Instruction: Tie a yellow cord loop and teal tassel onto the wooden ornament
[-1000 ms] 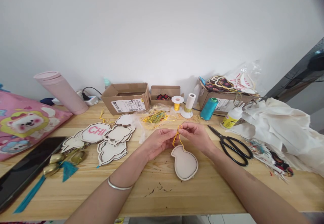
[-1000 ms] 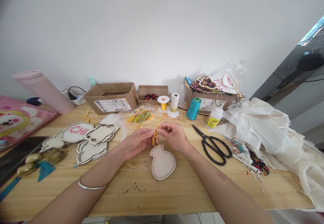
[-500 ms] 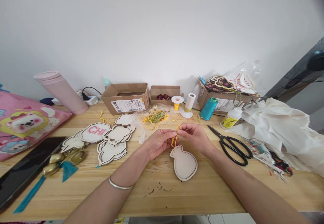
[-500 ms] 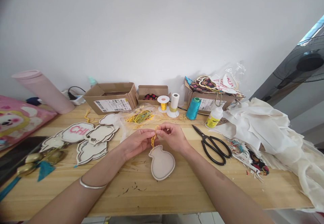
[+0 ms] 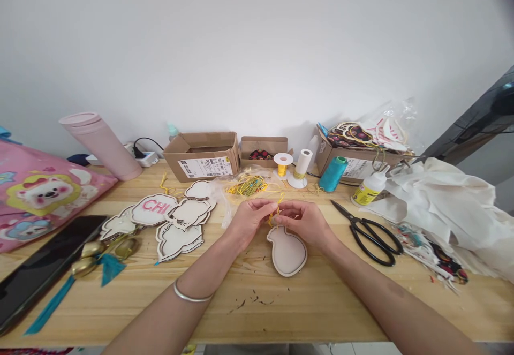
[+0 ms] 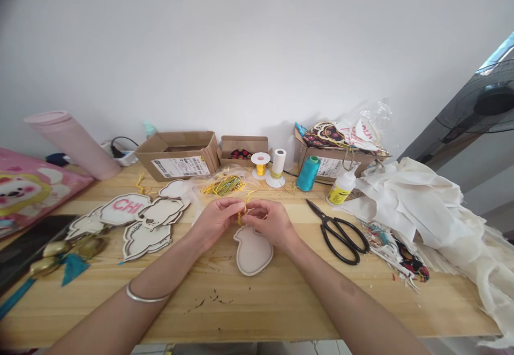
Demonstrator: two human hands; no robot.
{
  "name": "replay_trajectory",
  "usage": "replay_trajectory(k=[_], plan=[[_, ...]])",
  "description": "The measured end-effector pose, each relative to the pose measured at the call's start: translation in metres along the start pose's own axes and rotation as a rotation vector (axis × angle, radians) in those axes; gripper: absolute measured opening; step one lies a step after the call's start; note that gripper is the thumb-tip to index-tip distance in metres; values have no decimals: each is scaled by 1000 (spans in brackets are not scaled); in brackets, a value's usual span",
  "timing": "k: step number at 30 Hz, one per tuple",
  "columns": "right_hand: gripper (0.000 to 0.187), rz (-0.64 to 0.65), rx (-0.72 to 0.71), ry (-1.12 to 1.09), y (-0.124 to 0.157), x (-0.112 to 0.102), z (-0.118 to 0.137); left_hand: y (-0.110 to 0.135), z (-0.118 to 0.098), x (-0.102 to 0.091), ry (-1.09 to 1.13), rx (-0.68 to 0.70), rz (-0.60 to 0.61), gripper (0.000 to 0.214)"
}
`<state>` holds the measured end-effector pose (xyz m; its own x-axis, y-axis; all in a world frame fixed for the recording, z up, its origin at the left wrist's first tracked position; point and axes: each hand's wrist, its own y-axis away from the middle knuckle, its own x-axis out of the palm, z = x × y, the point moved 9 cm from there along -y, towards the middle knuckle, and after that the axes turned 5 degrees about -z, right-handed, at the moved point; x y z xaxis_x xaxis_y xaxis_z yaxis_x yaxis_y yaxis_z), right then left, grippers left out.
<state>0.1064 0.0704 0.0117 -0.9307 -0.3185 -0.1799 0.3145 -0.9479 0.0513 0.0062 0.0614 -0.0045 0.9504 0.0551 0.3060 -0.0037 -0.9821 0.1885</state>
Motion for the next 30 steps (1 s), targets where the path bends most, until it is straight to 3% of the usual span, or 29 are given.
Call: replay_trajectory(k=[3,6,10,14,17,20,24,30], plan=[[27,-18,-21,7,-3,-3,-5,1,-7,-1,-76,58,-33,16],[16,-75,-137,115,-6,-15,0,2,-14,-6,-166,102,-97,15],[15,-136,-437,445,-1,-25,30,1,-20,-10,-276,156,-138,15],[22,-174,-807,832,20,-14,65,1,-22,-5,-430,207,-92,14],[22,-186,-938,1000,28,-8,71,7,-30,5,-603,299,-36,11],[18,-200,-924,991,25,-12,68,13,-37,16,-688,383,51,12],[14,-119,-798,745,17,-20,63,14,-34,20,-607,360,133,12],[10,11,-413,261,2,-26,42,13,-25,21,-376,224,177,12]])
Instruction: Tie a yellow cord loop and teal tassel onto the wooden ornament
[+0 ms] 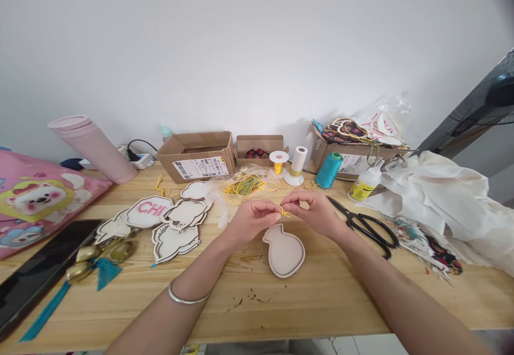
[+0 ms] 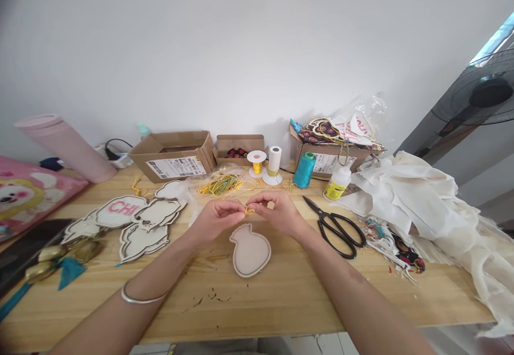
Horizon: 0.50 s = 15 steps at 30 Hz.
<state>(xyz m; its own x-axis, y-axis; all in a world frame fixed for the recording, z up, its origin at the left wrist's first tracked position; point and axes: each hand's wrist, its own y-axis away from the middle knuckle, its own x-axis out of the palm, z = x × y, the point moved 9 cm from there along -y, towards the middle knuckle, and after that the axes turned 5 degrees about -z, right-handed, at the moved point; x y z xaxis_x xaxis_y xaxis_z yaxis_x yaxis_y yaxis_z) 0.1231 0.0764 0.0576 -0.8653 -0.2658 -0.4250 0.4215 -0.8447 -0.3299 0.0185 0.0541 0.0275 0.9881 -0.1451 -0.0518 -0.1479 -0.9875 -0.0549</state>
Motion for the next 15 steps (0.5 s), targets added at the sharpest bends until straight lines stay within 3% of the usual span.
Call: replay_trajectory(k=[3,6,11,15], plan=[[12,17,128,-183,2,6,-13,0,5,-2,68,-50,-29,13],[16,1,145,-260,2,11,-18,-1,7,-6,100,-48,-56,15],[12,-134,25,-31,4,8,-9,-3,12,-17,112,-34,-168,17],[10,-220,-174,174,9,4,9,-4,12,-21,84,-15,-251,18]])
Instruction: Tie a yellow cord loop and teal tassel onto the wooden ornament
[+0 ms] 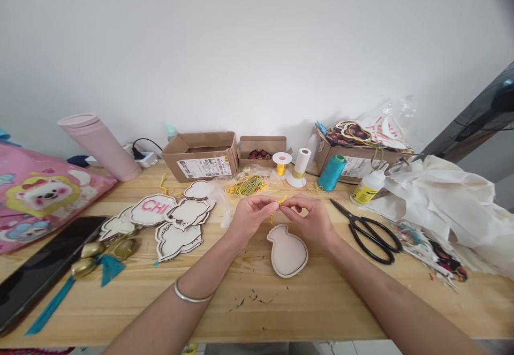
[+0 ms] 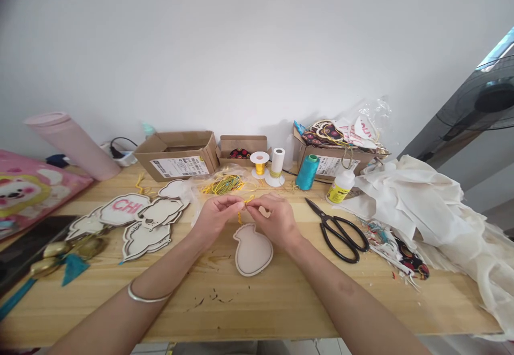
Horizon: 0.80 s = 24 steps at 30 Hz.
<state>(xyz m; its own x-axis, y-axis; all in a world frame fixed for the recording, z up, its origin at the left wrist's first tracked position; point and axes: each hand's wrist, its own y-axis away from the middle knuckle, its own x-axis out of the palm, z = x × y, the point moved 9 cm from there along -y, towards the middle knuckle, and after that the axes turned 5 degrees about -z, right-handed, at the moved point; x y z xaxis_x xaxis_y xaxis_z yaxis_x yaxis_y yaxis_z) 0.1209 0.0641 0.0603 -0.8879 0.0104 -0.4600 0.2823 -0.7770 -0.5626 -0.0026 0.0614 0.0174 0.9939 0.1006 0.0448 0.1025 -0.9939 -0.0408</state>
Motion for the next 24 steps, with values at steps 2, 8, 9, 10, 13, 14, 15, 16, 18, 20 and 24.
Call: replay_trajectory(k=[2,8,9,10,13,14,15,16,18,20,24], plan=[[12,-11,-116,107,1,-1,10,0,0,-2,-35,13,-37,18],[19,2,-385,423,5,2,33,0,-8,-3,-188,133,-78,14],[20,11,-406,454,5,3,35,1,-11,-2,-215,165,-79,13],[20,18,-420,473,6,4,36,2,-13,-2,-241,198,-79,12],[19,10,-400,460,5,2,34,4,-21,0,-293,293,-76,10],[17,-5,-379,437,4,0,32,5,-23,0,-297,319,-74,10],[16,-19,-356,405,4,-2,29,5,-24,0,-297,340,-73,10],[15,-27,-333,368,3,-3,27,6,-25,0,-294,353,-75,10],[14,-24,-302,288,3,-4,23,6,-25,-1,-287,359,-78,10],[12,-13,-277,228,3,-3,20,5,-23,-2,-282,342,-73,10],[10,-5,-231,172,2,-2,16,4,-21,-1,-267,290,-50,11]])
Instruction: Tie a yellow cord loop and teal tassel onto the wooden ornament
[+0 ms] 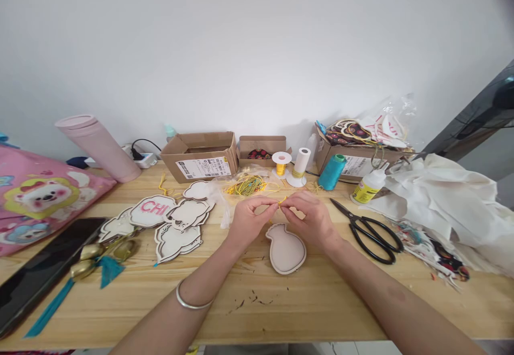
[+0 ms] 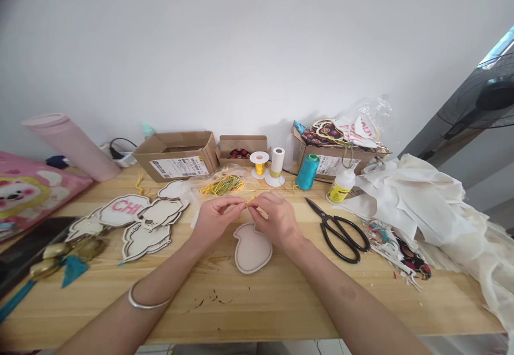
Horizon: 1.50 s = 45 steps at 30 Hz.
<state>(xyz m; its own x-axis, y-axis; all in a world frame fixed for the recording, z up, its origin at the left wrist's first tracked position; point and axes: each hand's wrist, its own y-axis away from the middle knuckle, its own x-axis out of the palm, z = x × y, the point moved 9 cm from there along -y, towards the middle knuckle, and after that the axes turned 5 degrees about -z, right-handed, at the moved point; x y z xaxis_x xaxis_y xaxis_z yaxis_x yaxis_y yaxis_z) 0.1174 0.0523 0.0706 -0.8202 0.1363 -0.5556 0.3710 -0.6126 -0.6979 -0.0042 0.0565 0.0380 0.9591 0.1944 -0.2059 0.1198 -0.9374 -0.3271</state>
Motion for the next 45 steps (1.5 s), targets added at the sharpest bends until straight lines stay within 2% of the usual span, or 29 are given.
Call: replay_trajectory(k=[8,17,20,28,34,37,39,42,45], plan=[[11,73,-7,-64,-1,6,-2,-1,-1,1,-9,-11,40,13],[13,122,-18,-58,-2,7,-1,0,16,8,120,-211,111,20],[12,130,-15,-56,-1,7,-1,1,17,9,121,-225,131,19],[11,137,19,-2,-1,6,1,-1,12,4,76,-150,66,17],[17,140,-226,292,-3,6,22,0,3,1,-117,-48,27,15],[15,216,-346,427,-1,10,30,2,-3,5,-214,8,72,12],[13,283,-374,461,1,13,30,3,-8,10,-255,52,129,12],[12,276,-292,380,-2,10,23,5,-15,15,-287,118,183,13],[12,180,-85,154,-5,4,8,6,-18,15,-267,156,189,15]])
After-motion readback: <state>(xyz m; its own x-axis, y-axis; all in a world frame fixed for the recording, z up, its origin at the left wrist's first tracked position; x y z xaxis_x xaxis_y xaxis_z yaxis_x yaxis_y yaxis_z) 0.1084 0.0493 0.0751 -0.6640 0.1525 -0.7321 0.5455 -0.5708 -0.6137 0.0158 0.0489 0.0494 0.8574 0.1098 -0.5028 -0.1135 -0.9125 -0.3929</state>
